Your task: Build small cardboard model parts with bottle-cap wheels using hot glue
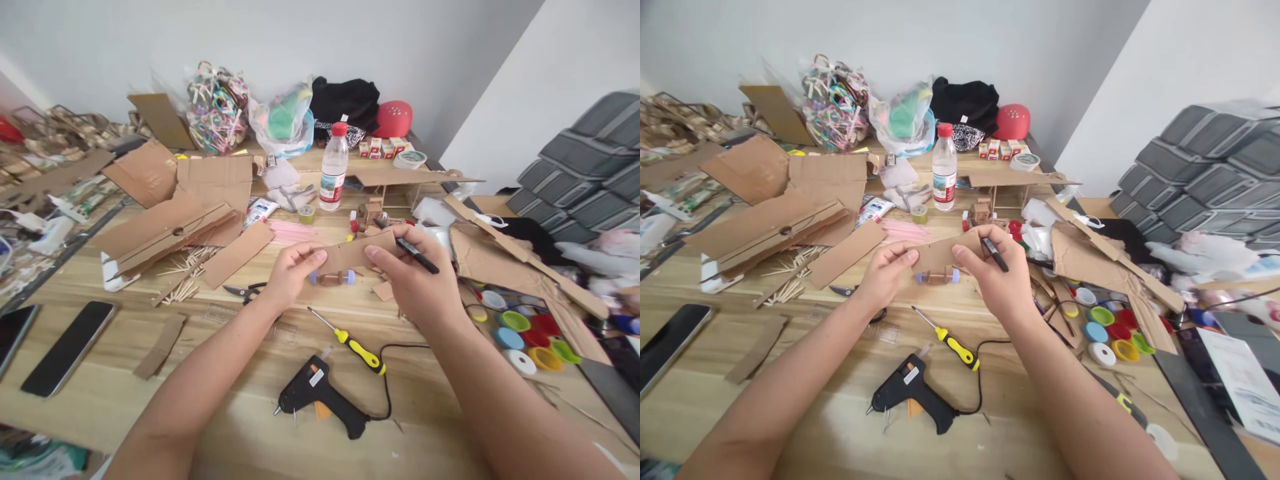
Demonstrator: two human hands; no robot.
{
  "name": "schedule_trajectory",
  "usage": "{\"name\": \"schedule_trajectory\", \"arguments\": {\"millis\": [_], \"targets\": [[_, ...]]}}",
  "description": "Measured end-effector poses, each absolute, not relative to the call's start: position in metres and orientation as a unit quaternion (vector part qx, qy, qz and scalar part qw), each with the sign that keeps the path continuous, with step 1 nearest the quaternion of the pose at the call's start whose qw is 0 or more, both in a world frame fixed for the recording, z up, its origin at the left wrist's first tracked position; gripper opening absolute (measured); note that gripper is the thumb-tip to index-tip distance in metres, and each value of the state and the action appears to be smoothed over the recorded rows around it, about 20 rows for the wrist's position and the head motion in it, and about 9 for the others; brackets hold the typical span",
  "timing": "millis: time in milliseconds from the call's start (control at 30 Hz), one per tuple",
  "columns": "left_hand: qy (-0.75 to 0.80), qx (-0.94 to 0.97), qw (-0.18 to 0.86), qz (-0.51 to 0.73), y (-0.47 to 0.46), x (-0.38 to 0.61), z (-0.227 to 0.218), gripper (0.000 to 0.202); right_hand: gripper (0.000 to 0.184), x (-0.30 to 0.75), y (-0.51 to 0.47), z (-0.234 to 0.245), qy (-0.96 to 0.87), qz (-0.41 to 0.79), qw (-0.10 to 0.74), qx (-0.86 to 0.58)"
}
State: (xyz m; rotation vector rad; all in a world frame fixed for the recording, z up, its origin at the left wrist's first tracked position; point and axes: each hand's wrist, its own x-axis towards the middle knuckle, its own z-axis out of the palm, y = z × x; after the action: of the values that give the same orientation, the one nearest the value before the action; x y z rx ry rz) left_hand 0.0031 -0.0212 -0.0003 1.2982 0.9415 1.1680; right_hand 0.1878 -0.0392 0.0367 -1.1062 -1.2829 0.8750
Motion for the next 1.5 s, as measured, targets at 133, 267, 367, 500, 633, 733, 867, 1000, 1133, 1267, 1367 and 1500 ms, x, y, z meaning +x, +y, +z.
{"name": "schedule_trajectory", "arguments": {"millis": [133,267,367,500,633,733,867,1000,1133,1267,1367,1500], "targets": [[0.378,0.539,0.56,0.503,-0.027,0.001,0.01,0.041,0.037,0.188,-0.041,0.04,-0.542,0.421,0.568,-0.454],[0.398,0.589,0.535,0.457,-0.052,-0.014,0.025,0.035,0.027,0.196,-0.052,0.043,-0.654,0.358,0.467,-0.476],[0.447,0.6,0.516,0.417,-0.089,-0.03,0.027,0.025,0.024,0.201,-0.06,0.039,-0.782,0.294,0.39,-0.388],[0.499,0.602,0.467,0.413,-0.154,-0.045,0.014,0.023,0.008,0.192,-0.087,0.025,-0.863,0.238,0.332,-0.297],[0.555,0.572,0.438,0.416,-0.192,-0.052,-0.003,0.026,0.004,0.178,-0.123,0.009,-0.842,0.288,0.347,-0.296],[0.563,0.598,0.428,0.377,-0.189,-0.058,-0.007,0.023,0.007,0.172,-0.133,0.008,-0.847,0.26,0.342,-0.315],[0.569,0.628,0.425,0.317,-0.172,-0.072,-0.009,0.018,0.005,0.165,-0.117,0.012,-0.874,0.198,0.289,-0.336],[0.628,0.614,0.384,0.285,-0.173,-0.09,-0.017,0.018,0.021,0.142,-0.089,-0.002,-0.923,0.144,0.213,-0.288],[0.69,0.576,0.321,0.298,-0.182,-0.109,-0.024,0.019,0.023,0.116,-0.073,-0.018,-0.961,0.063,0.133,-0.235],[0.731,0.559,0.256,0.295,-0.186,-0.125,-0.029,0.019,0.026,0.109,-0.068,-0.025,-0.967,0.019,0.114,-0.227],[0.749,0.562,0.215,0.277,-0.189,-0.131,-0.033,0.02,0.029,0.114,-0.065,-0.028,-0.967,0.0,0.128,-0.222],[0.745,0.593,0.11,0.284,-0.199,-0.13,-0.04,0.026,0.04,0.122,-0.063,-0.024,-0.974,-0.023,0.134,-0.182]]}}
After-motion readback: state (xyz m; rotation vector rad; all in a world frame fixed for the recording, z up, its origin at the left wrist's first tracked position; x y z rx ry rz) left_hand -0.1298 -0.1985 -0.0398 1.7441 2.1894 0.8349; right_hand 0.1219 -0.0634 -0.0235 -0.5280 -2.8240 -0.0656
